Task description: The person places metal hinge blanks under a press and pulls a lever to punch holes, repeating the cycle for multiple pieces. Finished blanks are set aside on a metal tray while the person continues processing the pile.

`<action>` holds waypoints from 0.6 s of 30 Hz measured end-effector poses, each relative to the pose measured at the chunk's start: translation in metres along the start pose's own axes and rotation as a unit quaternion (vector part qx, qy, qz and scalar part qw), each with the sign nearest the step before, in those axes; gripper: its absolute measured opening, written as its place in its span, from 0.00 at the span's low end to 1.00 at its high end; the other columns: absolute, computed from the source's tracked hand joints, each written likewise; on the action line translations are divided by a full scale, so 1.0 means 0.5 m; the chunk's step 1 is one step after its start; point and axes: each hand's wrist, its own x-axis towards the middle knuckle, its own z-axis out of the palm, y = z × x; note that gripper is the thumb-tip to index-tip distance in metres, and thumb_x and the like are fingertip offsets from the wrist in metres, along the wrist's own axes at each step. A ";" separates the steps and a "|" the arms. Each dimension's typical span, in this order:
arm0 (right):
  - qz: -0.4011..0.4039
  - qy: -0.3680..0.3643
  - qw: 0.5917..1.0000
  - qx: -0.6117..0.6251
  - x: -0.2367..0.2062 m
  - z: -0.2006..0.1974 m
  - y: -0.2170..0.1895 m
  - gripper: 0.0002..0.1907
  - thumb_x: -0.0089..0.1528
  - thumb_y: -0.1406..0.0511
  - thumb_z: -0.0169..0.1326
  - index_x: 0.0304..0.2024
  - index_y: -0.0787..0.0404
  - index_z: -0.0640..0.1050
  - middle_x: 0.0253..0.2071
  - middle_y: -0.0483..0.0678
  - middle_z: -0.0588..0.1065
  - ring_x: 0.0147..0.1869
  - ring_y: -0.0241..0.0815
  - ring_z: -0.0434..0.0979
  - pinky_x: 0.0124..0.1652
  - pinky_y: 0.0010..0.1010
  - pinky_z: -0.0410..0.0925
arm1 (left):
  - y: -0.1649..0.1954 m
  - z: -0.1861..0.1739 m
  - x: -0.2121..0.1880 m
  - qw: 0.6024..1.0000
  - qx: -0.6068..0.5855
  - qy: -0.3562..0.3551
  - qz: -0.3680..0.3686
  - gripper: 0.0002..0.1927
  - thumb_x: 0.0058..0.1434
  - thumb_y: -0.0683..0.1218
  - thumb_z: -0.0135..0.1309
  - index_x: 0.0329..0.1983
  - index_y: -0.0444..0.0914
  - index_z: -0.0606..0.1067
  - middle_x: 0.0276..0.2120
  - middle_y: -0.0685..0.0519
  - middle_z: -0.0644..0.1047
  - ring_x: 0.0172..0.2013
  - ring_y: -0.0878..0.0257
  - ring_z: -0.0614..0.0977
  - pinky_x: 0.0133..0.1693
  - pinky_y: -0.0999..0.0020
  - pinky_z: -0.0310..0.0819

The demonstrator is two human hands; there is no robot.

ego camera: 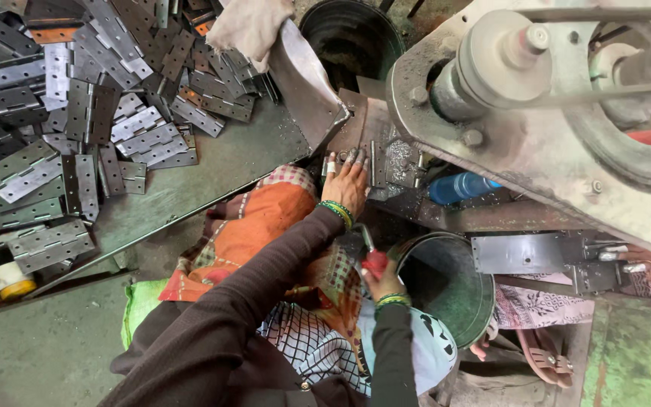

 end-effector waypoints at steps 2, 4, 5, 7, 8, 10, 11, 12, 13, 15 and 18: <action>-0.053 0.057 0.996 0.036 0.010 0.047 0.014 0.40 0.56 0.42 0.60 0.57 0.60 0.65 0.48 0.67 0.78 0.52 0.70 0.78 0.50 0.54 0.70 | 0.002 -0.009 0.003 0.999 -0.021 -0.032 -0.004 0.32 0.62 0.52 0.51 0.67 0.32 0.65 0.60 0.45 0.70 0.65 0.47 0.68 0.69 0.33 0.40; -0.052 0.043 0.997 0.034 0.013 0.060 0.015 0.41 0.57 0.42 0.59 0.59 0.61 0.64 0.48 0.67 0.78 0.53 0.70 0.78 0.50 0.54 0.70 | 0.005 -0.017 0.003 0.998 -0.042 -0.051 -0.020 0.35 0.62 0.55 0.53 0.66 0.31 0.65 0.59 0.44 0.70 0.64 0.47 0.68 0.69 0.33 0.40; -0.047 0.036 0.998 0.033 0.015 0.059 0.017 0.42 0.57 0.42 0.59 0.60 0.61 0.63 0.48 0.68 0.78 0.53 0.70 0.78 0.51 0.54 0.70 | 0.005 -0.020 -0.001 0.999 -0.033 -0.003 -0.013 0.34 0.61 0.55 0.54 0.66 0.32 0.66 0.59 0.44 0.70 0.64 0.47 0.68 0.69 0.34 0.40; -0.012 -0.001 1.000 0.014 0.015 0.042 0.020 0.44 0.56 0.42 0.60 0.63 0.61 0.61 0.49 0.69 0.77 0.54 0.70 0.77 0.52 0.53 0.70 | 0.011 -0.023 -0.003 0.995 -0.024 0.097 0.009 0.32 0.61 0.54 0.55 0.64 0.32 0.68 0.61 0.43 0.71 0.65 0.47 0.69 0.69 0.36 0.42; 0.001 -0.020 1.000 0.003 0.013 0.020 0.011 0.46 0.56 0.42 0.60 0.64 0.61 0.60 0.49 0.70 0.76 0.55 0.71 0.77 0.53 0.52 0.70 | 0.015 -0.024 -0.003 0.998 -0.024 0.066 0.000 0.32 0.60 0.53 0.55 0.64 0.33 0.68 0.60 0.44 0.71 0.64 0.47 0.69 0.70 0.35 0.42; 0.024 -0.042 0.998 -0.038 0.002 -0.032 -0.005 0.44 0.58 0.41 0.58 0.64 0.60 0.61 0.49 0.68 0.78 0.55 0.69 0.78 0.54 0.52 0.70 | 0.019 -0.023 -0.002 1.000 -0.018 0.000 -0.021 0.31 0.58 0.52 0.56 0.63 0.34 0.70 0.58 0.46 0.72 0.64 0.47 0.69 0.71 0.33 0.41; 0.037 -0.056 0.996 -0.055 -0.005 -0.056 -0.013 0.43 0.59 0.41 0.57 0.65 0.59 0.62 0.49 0.67 0.78 0.55 0.68 0.79 0.54 0.52 0.71 | 0.019 -0.023 -0.003 1.000 -0.016 0.008 -0.019 0.32 0.56 0.52 0.57 0.62 0.34 0.70 0.58 0.45 0.71 0.64 0.46 0.69 0.69 0.33 0.42; 0.037 -0.046 0.996 -0.068 -0.009 -0.075 -0.020 0.42 0.59 0.41 0.57 0.64 0.58 0.63 0.50 0.65 0.78 0.55 0.67 0.79 0.54 0.52 0.70 | 0.021 -0.020 -0.001 1.000 -0.017 0.016 -0.015 0.32 0.54 0.52 0.57 0.61 0.33 0.70 0.59 0.44 0.71 0.63 0.45 0.69 0.67 0.32 0.42; 0.038 -0.035 0.995 -0.081 -0.013 -0.085 -0.023 0.41 0.59 0.41 0.57 0.63 0.57 0.64 0.51 0.64 0.78 0.56 0.67 0.78 0.54 0.53 0.70 | 0.022 -0.017 0.000 1.000 -0.018 0.023 -0.009 0.33 0.53 0.52 0.57 0.60 0.33 0.70 0.59 0.43 0.71 0.63 0.44 0.68 0.66 0.31 0.43; 0.042 -0.017 0.996 -0.078 -0.013 -0.078 -0.023 0.40 0.59 0.42 0.57 0.64 0.55 0.64 0.51 0.62 0.78 0.56 0.66 0.78 0.54 0.53 0.70 | 0.024 -0.007 0.002 0.999 -0.029 -0.027 -0.021 0.32 0.54 0.52 0.57 0.61 0.34 0.70 0.59 0.44 0.71 0.64 0.45 0.68 0.67 0.30 0.42; 0.033 -0.003 0.999 -0.036 -0.001 -0.005 -0.008 0.40 0.59 0.48 0.58 0.67 0.56 0.61 0.51 0.63 0.78 0.55 0.67 0.78 0.52 0.54 0.70 | 0.014 0.011 0.003 1.000 -0.009 -0.004 -0.020 0.31 0.57 0.51 0.55 0.64 0.34 0.69 0.59 0.45 0.71 0.64 0.46 0.68 0.67 0.29 0.43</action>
